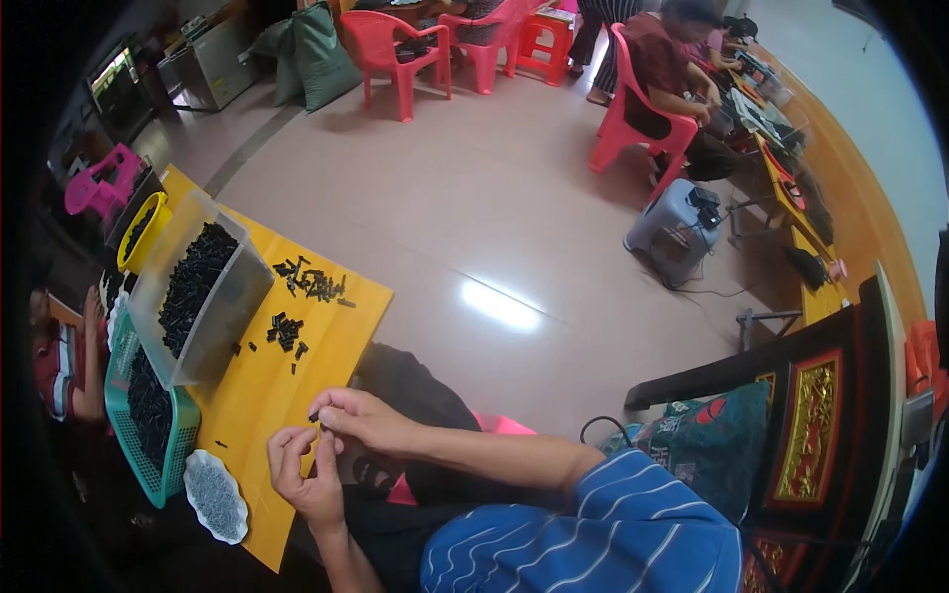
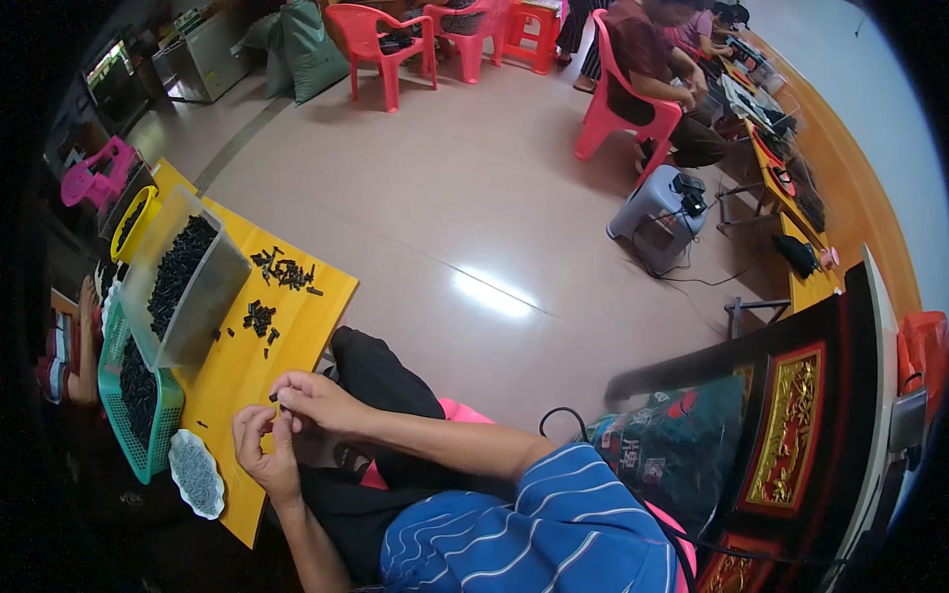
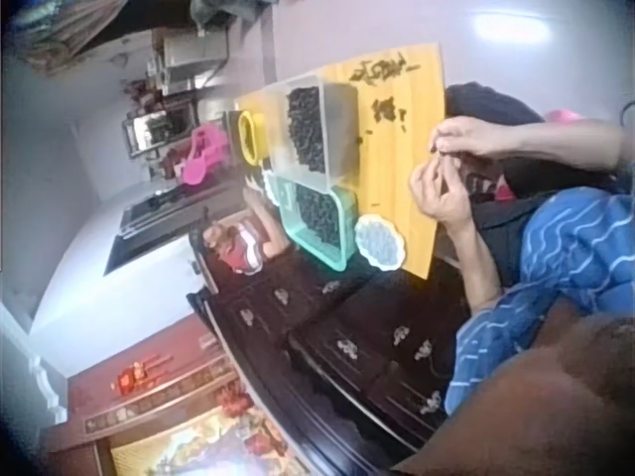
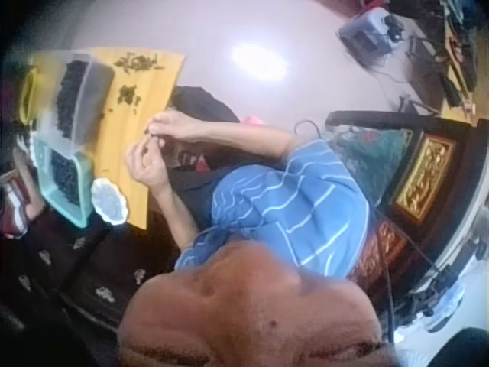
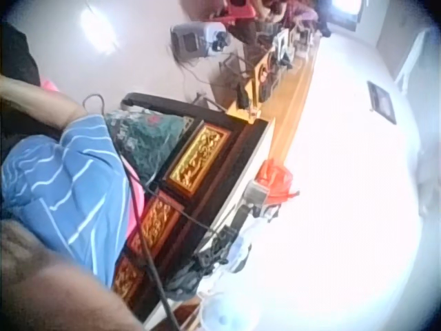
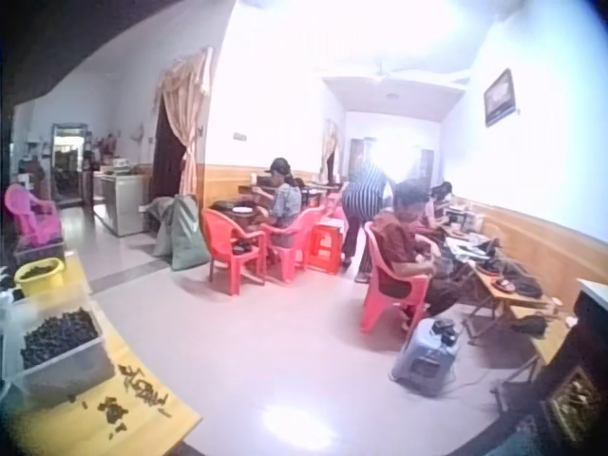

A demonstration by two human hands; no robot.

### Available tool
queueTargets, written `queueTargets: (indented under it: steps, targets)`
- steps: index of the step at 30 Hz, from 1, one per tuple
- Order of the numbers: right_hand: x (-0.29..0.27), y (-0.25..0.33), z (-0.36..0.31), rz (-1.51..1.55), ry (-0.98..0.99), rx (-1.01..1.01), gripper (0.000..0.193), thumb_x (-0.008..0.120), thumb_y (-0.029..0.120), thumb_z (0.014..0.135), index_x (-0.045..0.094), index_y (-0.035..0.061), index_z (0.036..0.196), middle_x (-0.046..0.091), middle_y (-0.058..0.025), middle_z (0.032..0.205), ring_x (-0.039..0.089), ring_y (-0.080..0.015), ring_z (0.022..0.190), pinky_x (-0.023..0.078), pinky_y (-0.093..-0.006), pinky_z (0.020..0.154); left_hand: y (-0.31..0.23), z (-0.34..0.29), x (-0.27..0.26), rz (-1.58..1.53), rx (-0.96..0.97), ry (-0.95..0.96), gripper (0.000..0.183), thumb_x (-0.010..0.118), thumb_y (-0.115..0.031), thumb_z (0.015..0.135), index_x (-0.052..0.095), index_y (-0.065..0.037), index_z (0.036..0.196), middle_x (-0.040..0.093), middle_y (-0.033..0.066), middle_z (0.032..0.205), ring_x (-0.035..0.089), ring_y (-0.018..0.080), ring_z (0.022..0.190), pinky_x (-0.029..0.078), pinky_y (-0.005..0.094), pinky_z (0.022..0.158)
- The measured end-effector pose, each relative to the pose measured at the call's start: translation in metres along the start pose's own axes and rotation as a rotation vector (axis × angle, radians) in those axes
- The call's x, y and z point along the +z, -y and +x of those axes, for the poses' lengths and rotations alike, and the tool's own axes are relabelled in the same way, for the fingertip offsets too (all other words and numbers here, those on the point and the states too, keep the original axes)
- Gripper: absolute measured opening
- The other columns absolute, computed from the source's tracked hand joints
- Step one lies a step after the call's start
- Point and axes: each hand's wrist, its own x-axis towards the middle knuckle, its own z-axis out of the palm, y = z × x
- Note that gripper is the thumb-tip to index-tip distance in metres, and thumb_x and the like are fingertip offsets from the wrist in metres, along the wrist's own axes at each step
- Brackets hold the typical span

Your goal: The person picks up small black metal components and screws from the table, fits them together by hand, and then places the assembled units back into a container.

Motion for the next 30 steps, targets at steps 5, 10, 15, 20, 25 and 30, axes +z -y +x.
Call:
queueTargets:
  steps: [5, 10, 15, 20, 25, 30]
  targets:
    - [0.004, 0.0, -0.003, -0.221, -0.036, -0.226, 0.022, 0.047, 0.025, 0.107, 0.052, 0.006, 0.115, 0.056, 0.0014, 0.086, 0.053, -0.0046, 0.075, 0.045, -0.0211, 0.066, -0.004, -0.001, 0.009, 0.008, -0.045, -0.02, 0.012, 0.073, 0.004, 0.081, 0.067, 0.002, 0.091, 0.061, 0.0128, 0.09, 0.061, 0.0277, 0.084, 0.05, 0.0361, 0.073]
    - [0.003, -0.003, -0.003, -0.088, 0.024, -0.187, 0.024, 0.049, 0.029, 0.107, 0.051, 0.007, 0.116, 0.057, 0.0017, 0.09, 0.053, -0.0048, 0.079, 0.045, -0.0212, 0.07, -0.002, -0.001, 0.01, 0.023, 0.059, -0.065, 0.01, 0.066, 0.005, 0.083, 0.063, 0.003, 0.093, 0.061, 0.0132, 0.091, 0.061, 0.0274, 0.085, 0.051, 0.0367, 0.074]
    - [-0.002, 0.0, 0.0, 0.094, 0.02, -0.056, 0.025, 0.051, 0.031, 0.106, 0.053, 0.009, 0.116, 0.061, 0.0017, 0.089, 0.057, -0.0064, 0.076, 0.046, -0.0218, 0.069, 0.001, -0.008, 0.007, -0.347, -0.122, -0.172, 0.008, 0.051, 0.003, 0.096, 0.056, 0.002, 0.102, 0.062, 0.0098, 0.098, 0.058, 0.0151, 0.083, 0.049, 0.0283, 0.079]
    - [-0.001, 0.007, -0.004, 0.095, 0.008, 0.004, 0.024, 0.057, 0.032, 0.103, 0.057, 0.0107, 0.114, 0.062, 0.0023, 0.089, 0.058, -0.0058, 0.076, 0.046, -0.0214, 0.069, 0.01, -0.007, -0.004, -0.479, -0.221, -0.212, 0.007, 0.052, 0.003, 0.097, 0.056, 0.001, 0.101, 0.061, 0.0098, 0.096, 0.057, 0.0131, 0.079, 0.049, 0.0253, 0.076]
    - [-0.003, 0.007, -0.003, 0.11, 0.013, 0.069, 0.022, 0.059, 0.024, 0.101, 0.058, 0.0072, 0.115, 0.062, -0.0008, 0.091, 0.059, -0.0083, 0.079, 0.047, -0.0225, 0.073, 0.021, -0.01, -0.004, -0.49, -0.303, -0.214, 0.008, 0.054, 0.005, 0.095, 0.058, 0.003, 0.101, 0.062, 0.0085, 0.094, 0.058, 0.011, 0.075, 0.05, 0.0219, 0.072]
    - [-0.002, 0.005, -0.003, 0.077, 0.009, 0.068, 0.02, 0.061, 0.023, 0.1, 0.059, 0.0074, 0.113, 0.063, 0.0002, 0.091, 0.059, -0.0069, 0.08, 0.048, -0.0219, 0.073, 0.015, -0.009, -0.006, -0.405, -0.42, -0.113, 0.004, 0.063, 0.0, 0.095, 0.062, 0.001, 0.099, 0.062, 0.0025, 0.09, 0.057, 0.0068, 0.076, 0.047, 0.0206, 0.069]
